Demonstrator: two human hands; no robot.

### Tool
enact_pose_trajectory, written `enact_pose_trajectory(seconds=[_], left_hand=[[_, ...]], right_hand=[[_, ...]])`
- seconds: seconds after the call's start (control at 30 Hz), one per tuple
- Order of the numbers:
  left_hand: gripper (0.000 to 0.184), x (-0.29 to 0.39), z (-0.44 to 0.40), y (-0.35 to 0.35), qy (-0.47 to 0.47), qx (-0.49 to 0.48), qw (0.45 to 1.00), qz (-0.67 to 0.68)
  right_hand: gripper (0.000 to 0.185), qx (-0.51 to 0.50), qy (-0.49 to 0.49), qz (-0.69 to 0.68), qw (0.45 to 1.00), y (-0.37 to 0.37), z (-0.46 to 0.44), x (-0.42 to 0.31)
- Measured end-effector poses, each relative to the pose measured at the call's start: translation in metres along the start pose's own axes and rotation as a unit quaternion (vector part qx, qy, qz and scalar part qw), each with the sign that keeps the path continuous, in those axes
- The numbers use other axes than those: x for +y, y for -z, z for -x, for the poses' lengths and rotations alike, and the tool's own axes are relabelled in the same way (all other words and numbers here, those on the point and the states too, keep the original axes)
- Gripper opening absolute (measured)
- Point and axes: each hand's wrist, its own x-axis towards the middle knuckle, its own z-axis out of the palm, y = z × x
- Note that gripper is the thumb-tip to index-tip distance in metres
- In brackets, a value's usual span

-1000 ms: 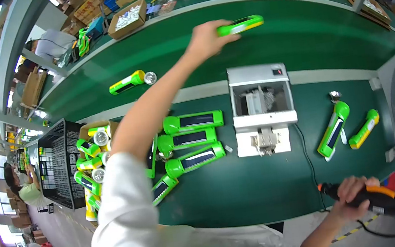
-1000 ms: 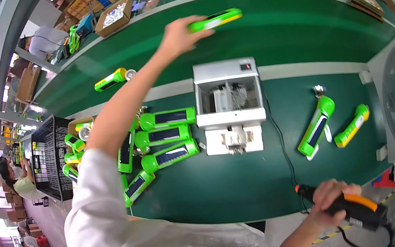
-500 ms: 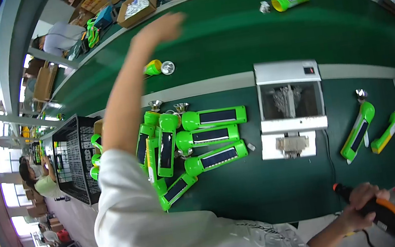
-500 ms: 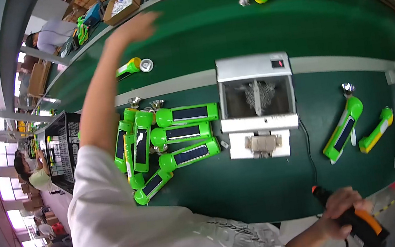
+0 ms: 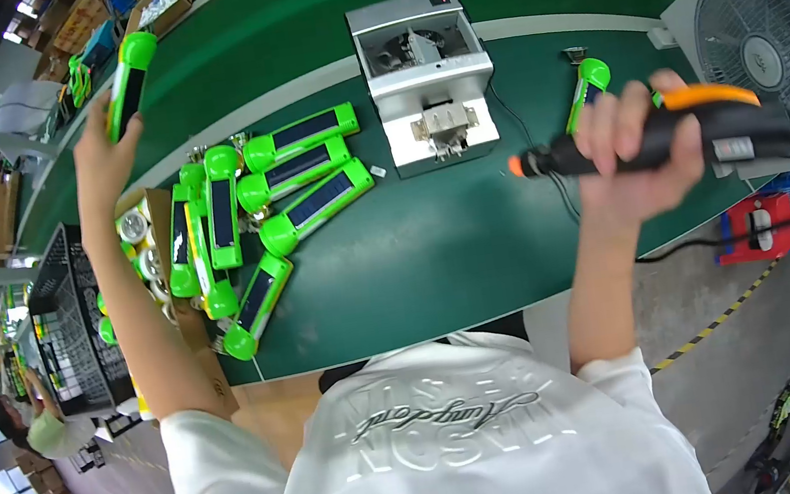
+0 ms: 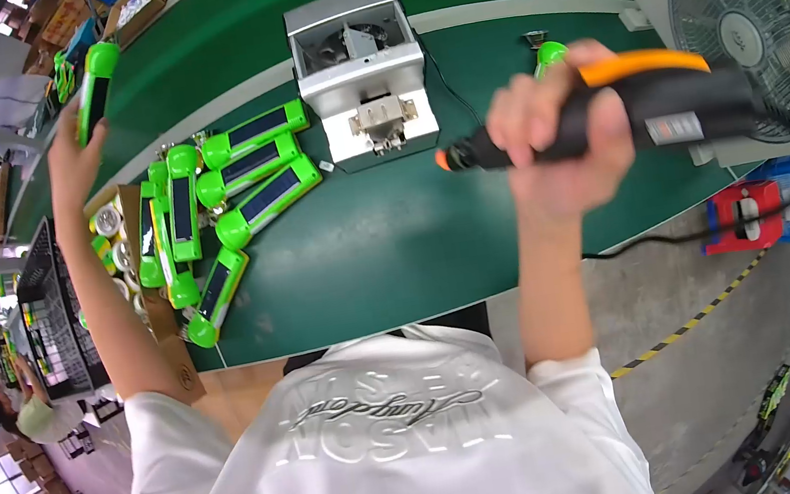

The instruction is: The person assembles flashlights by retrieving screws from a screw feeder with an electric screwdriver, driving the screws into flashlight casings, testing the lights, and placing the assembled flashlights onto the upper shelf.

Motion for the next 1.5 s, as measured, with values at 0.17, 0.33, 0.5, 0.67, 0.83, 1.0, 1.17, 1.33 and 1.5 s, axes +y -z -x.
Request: enact_pose_trajectory(seconds=[0.17,0.33,0.5,0.67,0.83,1.0,1.17,1.33,1.5], left_hand=[[0.054,0.098,0.1,0.061,0.136,0.101,0.969,0.181],[0.054,0.137,0.171,0.062,0.224,0.259,0.909,0.239],[0.053,0.156,0.191,0.027,0.216,0.368,0.829,0.361],[0.064,0.192,0.2,0.005,-0.087,0.086,0.961,0.248],[0.074,0.249,0.19,-0.044,-0.264,-0.12,0.952,0.095],[0.072,0.267,0.196,-0.102,-0.286,-0.127,0.95,-0.009],[0.064,0.269,0.192,-0.125,-0.289,-0.117,0.949,-0.034],[0.039,0.253,0.173,-0.112,-0.243,-0.217,0.932,0.159],[0.028,0.249,0.164,-0.108,-0.201,-0.216,0.93,0.218]], right_hand=[[0.034,0.039,-0.016,0.023,0.999,-0.016,-0.024,0.038],[0.03,0.024,-0.018,0.059,0.998,-0.018,-0.02,0.06],[0.032,-0.024,0.007,0.099,0.995,-0.021,-0.018,0.066],[0.033,-0.086,0.002,0.204,0.975,-0.025,-0.016,0.07],[0.034,-0.124,-0.107,0.286,0.944,-0.046,-0.034,0.074],[0.016,-0.091,-0.207,0.179,0.957,-0.053,-0.058,0.079],[0.019,-0.075,-0.258,0.119,0.956,-0.031,-0.063,0.085],[0.026,-0.104,-0.234,0.085,0.963,-0.013,-0.045,0.075],[0.042,-0.159,-0.187,0.033,0.969,-0.009,-0.023,0.057]])
